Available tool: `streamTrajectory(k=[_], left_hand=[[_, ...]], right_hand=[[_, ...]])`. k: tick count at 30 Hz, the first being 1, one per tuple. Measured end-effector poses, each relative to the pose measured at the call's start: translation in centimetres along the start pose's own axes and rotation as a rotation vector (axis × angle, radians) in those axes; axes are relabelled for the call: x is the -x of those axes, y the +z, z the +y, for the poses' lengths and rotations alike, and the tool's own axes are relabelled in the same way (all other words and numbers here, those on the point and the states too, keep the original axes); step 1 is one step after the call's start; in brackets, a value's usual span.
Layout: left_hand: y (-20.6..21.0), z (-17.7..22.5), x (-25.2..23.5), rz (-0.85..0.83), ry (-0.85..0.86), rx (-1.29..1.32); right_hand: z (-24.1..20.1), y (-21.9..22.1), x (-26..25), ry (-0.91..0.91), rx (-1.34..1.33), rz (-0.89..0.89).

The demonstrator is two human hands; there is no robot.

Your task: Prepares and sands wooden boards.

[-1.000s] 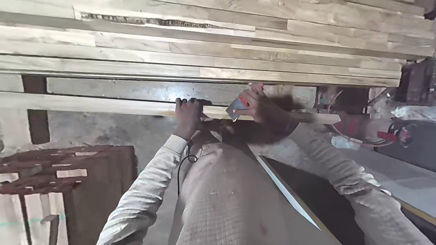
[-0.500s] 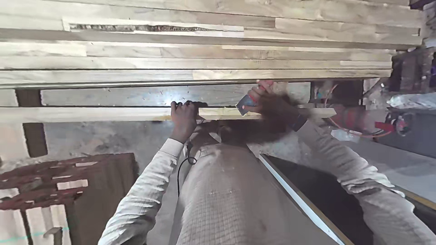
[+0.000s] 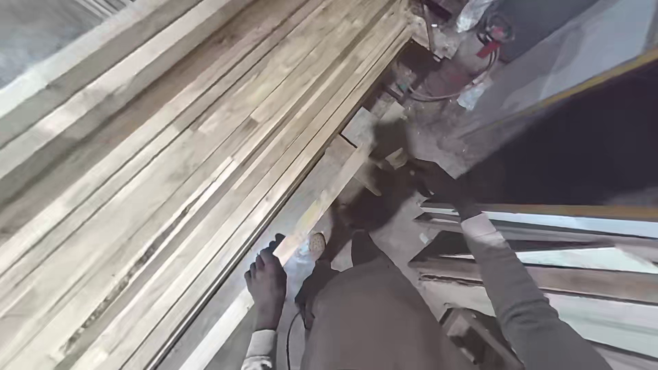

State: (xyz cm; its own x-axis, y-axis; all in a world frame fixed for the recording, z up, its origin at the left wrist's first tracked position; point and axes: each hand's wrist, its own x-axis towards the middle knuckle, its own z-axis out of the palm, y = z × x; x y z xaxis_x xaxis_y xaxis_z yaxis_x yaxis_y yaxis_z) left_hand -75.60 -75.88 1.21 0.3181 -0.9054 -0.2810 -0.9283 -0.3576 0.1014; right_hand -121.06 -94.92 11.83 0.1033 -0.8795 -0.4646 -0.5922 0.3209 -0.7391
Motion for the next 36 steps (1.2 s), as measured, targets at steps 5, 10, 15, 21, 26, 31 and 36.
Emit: streamTrajectory(k=[5,10,15,21,26,31,36], left_hand=[[-4.3,-2.0,-3.5,-0.573,0.038,0.135],[-4.2,1.6,-3.7,-0.514,-0.006,0.040],[-4.4,1.7,-3.6,-0.554,-0.052,0.075],[-2.8,3.7,-0.5,-0.282,-0.145,-0.077],[-2.4,3.9,-1.1,-0.247,-0.119,-0.048],[0.3,2.5,0.7,0.021,0.019,-0.082],[1.1,2.4,0.9,0.096,0.090,-0.047]], right_hand=[[0.0,2.5,0.0,0.080,-0.337,0.000],[-0.7,2.6,-4.4,-0.092,-0.084,0.162],[0.3,10.2,-6.4,-0.125,0.364,0.374],[-3.1,4.7,-5.3,0.071,0.236,0.360],[-7.8,9.8,-4.5,0.103,0.411,0.207],[-7.3,13.2,0.5,0.082,0.375,-0.077],[-4.6,7.0,-5.6,-0.114,0.391,0.354]])
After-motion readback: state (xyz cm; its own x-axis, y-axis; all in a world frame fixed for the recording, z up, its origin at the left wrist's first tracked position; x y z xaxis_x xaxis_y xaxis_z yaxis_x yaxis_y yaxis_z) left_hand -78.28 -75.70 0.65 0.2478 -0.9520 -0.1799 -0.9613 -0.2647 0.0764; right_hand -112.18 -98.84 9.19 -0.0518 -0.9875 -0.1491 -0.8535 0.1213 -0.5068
